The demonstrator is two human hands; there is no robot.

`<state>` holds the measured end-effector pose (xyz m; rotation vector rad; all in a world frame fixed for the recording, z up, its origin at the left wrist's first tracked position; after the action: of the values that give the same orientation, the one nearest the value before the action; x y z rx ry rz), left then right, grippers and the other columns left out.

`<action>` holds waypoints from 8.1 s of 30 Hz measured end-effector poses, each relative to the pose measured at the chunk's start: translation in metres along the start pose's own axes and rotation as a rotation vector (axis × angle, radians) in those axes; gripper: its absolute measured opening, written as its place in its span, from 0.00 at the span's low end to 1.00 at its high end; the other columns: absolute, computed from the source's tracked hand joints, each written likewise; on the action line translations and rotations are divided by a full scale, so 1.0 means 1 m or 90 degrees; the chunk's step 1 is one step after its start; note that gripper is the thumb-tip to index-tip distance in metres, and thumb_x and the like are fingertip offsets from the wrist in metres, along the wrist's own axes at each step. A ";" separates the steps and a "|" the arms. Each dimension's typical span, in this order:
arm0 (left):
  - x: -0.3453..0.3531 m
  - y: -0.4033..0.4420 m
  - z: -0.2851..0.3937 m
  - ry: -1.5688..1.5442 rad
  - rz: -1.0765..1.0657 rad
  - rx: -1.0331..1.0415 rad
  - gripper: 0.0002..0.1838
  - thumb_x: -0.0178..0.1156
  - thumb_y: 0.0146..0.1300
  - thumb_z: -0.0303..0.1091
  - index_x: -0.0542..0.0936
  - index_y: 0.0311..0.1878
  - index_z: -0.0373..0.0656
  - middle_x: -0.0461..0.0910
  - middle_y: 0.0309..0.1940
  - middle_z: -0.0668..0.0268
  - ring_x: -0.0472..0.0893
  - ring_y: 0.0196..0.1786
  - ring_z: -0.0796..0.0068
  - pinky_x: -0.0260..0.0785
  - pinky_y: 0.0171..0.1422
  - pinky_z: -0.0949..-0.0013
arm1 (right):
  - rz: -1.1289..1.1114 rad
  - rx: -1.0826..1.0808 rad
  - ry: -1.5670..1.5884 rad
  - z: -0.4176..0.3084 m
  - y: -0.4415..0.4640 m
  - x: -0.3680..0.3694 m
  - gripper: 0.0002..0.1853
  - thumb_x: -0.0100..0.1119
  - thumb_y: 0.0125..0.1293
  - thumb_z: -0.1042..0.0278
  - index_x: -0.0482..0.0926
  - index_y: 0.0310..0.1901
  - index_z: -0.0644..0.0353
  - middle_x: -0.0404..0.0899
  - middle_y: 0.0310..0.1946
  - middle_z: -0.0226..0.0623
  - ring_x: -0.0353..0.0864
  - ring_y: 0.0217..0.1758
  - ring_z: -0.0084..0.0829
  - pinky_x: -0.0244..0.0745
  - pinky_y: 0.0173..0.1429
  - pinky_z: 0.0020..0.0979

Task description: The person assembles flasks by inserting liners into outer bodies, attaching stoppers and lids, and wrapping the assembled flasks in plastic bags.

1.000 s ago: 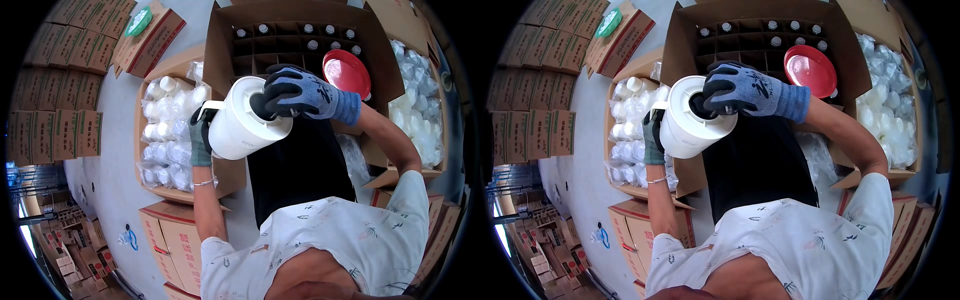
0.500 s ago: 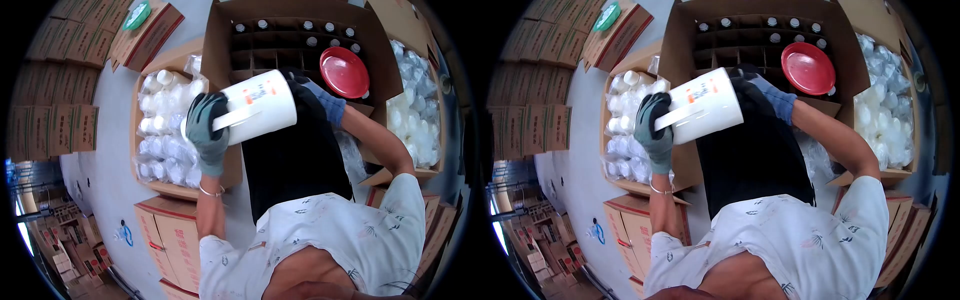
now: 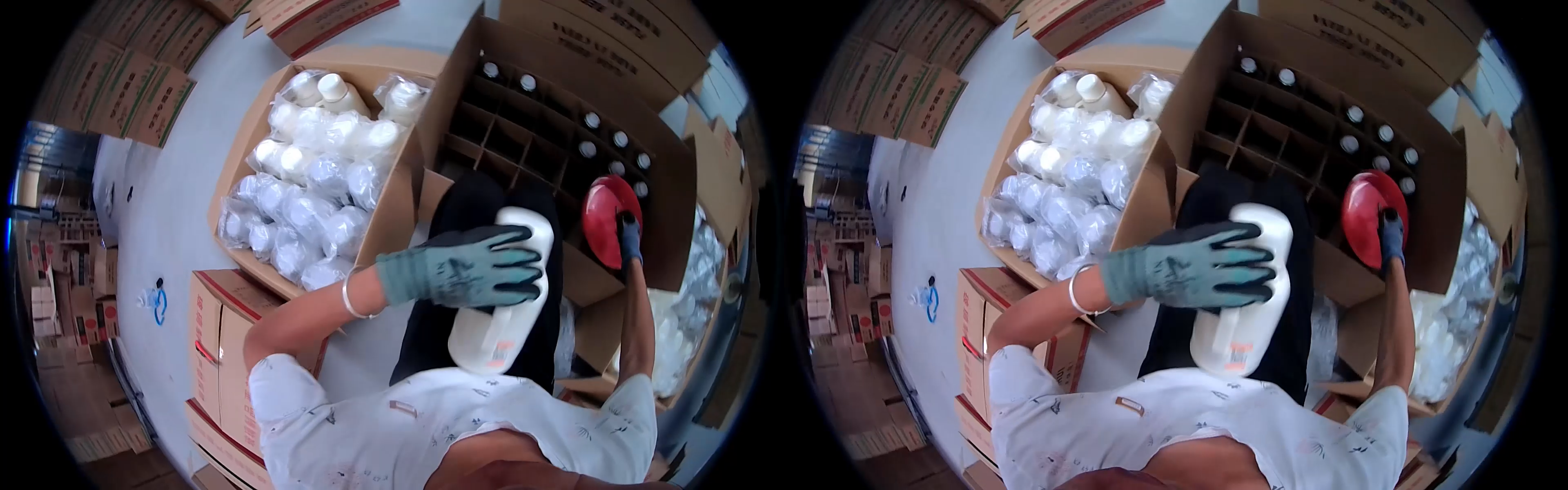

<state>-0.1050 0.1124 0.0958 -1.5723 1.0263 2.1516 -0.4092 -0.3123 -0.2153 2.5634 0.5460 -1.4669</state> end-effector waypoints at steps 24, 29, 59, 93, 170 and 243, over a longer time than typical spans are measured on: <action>-0.001 -0.452 -0.527 0.412 -0.286 -1.208 0.34 0.49 0.64 0.50 0.64 0.73 0.50 0.53 0.76 0.71 0.48 0.78 0.60 0.28 0.75 0.32 | -0.276 0.029 0.299 -0.224 -0.092 0.095 0.13 0.56 0.67 0.66 0.77 0.49 0.64 0.81 0.45 0.38 0.79 0.48 0.32 0.73 0.57 0.32; 0.004 -0.445 -0.511 0.258 0.286 -0.993 0.26 0.54 0.64 0.36 0.69 0.66 0.43 0.64 0.69 0.58 0.62 0.72 0.56 0.50 0.73 0.45 | -0.237 -0.031 0.230 -0.221 -0.071 0.098 0.16 0.58 0.65 0.68 0.76 0.53 0.64 0.80 0.49 0.43 0.78 0.53 0.36 0.70 0.62 0.34; 0.008 -0.006 -0.182 -0.513 0.659 -0.538 0.20 0.59 0.64 0.19 0.75 0.60 0.33 0.78 0.56 0.62 0.76 0.54 0.78 0.69 0.60 0.75 | -0.074 -0.457 0.806 -0.404 -0.004 -0.042 0.33 0.63 0.63 0.68 0.61 0.68 0.60 0.67 0.64 0.40 0.70 0.64 0.34 0.66 0.68 0.35; 0.105 -0.166 0.177 -0.299 -0.026 -0.497 0.22 0.61 0.59 0.33 0.75 0.56 0.36 0.75 0.57 0.50 0.74 0.60 0.48 0.64 0.67 0.50 | -0.382 -0.661 -0.022 -0.222 -0.406 -0.062 0.25 0.65 0.46 0.57 0.77 0.48 0.54 0.70 0.55 0.44 0.65 0.64 0.50 0.55 0.72 0.57; -0.072 -0.416 -0.413 -0.008 0.616 -0.880 0.19 0.65 0.59 0.33 0.78 0.54 0.40 0.81 0.33 0.63 0.79 0.33 0.76 0.71 0.39 0.69 | -0.174 -0.851 0.124 -0.495 -0.178 0.062 0.26 0.50 0.55 0.45 0.78 0.55 0.43 0.74 0.44 0.29 0.72 0.50 0.35 0.63 0.58 0.47; 0.048 -0.096 -0.012 -0.626 0.569 -0.572 0.23 0.49 0.72 0.40 0.71 0.64 0.35 0.76 0.56 0.56 0.75 0.60 0.62 0.65 0.67 0.64 | -0.256 -0.499 0.449 -0.348 -0.237 -0.111 0.23 0.69 0.52 0.63 0.81 0.52 0.58 0.75 0.54 0.45 0.72 0.62 0.43 0.63 0.70 0.41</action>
<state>-0.0565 0.1639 0.0145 0.1319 0.3909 3.6488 -0.2696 -0.0176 0.0728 2.2727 1.4357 -0.2017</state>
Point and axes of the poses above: each hand's wrist, its own y-axis towards the middle knuckle, its own x-axis out of the palm, z = x × y, the point moved 5 cm from there along y, towards the middle knuckle
